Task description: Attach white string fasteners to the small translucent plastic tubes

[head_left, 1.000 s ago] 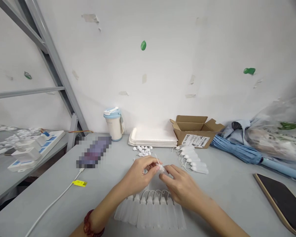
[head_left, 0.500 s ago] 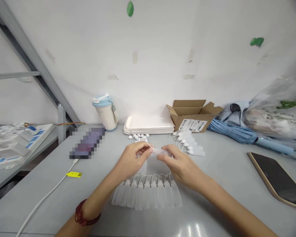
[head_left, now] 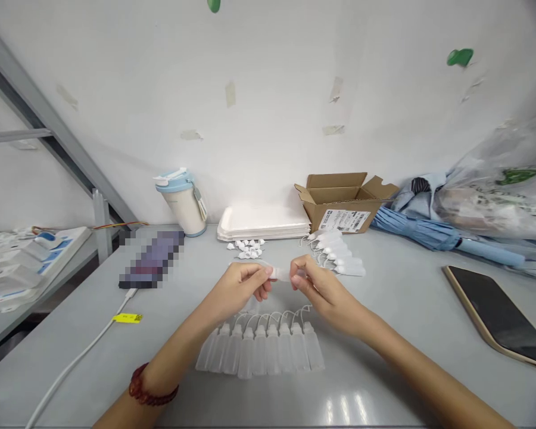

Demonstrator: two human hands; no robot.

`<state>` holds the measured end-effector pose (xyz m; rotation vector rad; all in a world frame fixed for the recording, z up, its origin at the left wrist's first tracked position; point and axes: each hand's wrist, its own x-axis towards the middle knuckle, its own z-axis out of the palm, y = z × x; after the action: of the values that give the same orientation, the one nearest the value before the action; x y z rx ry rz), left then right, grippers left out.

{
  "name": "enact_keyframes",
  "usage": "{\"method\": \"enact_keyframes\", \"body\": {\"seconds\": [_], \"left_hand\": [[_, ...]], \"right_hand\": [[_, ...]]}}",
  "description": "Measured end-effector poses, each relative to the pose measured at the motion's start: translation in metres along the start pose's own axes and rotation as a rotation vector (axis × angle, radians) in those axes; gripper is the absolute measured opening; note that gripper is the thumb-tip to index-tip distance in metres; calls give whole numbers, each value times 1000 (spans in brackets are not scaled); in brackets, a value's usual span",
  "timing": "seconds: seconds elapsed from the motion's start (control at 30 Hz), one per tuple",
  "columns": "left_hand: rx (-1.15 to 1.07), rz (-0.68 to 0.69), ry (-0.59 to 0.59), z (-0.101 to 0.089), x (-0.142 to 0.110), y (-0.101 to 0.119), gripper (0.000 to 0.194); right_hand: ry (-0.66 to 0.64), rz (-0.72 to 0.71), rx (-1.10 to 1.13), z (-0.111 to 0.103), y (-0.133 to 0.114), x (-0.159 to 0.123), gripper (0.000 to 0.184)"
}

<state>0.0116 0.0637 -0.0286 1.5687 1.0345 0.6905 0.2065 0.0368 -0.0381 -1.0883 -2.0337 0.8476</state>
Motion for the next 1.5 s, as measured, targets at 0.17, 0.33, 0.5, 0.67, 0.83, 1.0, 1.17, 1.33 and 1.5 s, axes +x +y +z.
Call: {"method": "enact_keyframes", "body": {"seconds": [0.17, 0.33, 0.5, 0.67, 0.83, 1.0, 1.17, 1.33, 1.5], "left_hand": [[-154, -109, -19, 3, -2, 0, 38], [-254, -139, -99, 1, -5, 1, 37], [-183, -19, -43, 0, -6, 5, 26], [-103, 67, 28, 2, -4, 4, 22], [-173, 90, 35, 3, -2, 3, 19], [-246, 4, -9, 2, -4, 2, 29], [-291, -85, -96, 2, -5, 0, 39], [-190, 27, -96, 0, -5, 2, 34], [-94, 98, -28, 1, -6, 2, 22]], "right_hand": [[-14, 69, 255, 0, -3, 1, 19], [-59, 124, 515, 0, -5, 2, 22], [-23, 136, 538, 4, -2, 5, 23], [7, 163, 503, 8, 5, 7, 25], [46, 146, 413, 9, 7, 6, 22], [97, 84, 256, 9, 3, 3, 21], [88, 21, 125, 8, -2, -2, 21], [72, 36, 158, 8, -1, 0, 22], [35, 94, 319, 8, 1, 3, 22]]}}
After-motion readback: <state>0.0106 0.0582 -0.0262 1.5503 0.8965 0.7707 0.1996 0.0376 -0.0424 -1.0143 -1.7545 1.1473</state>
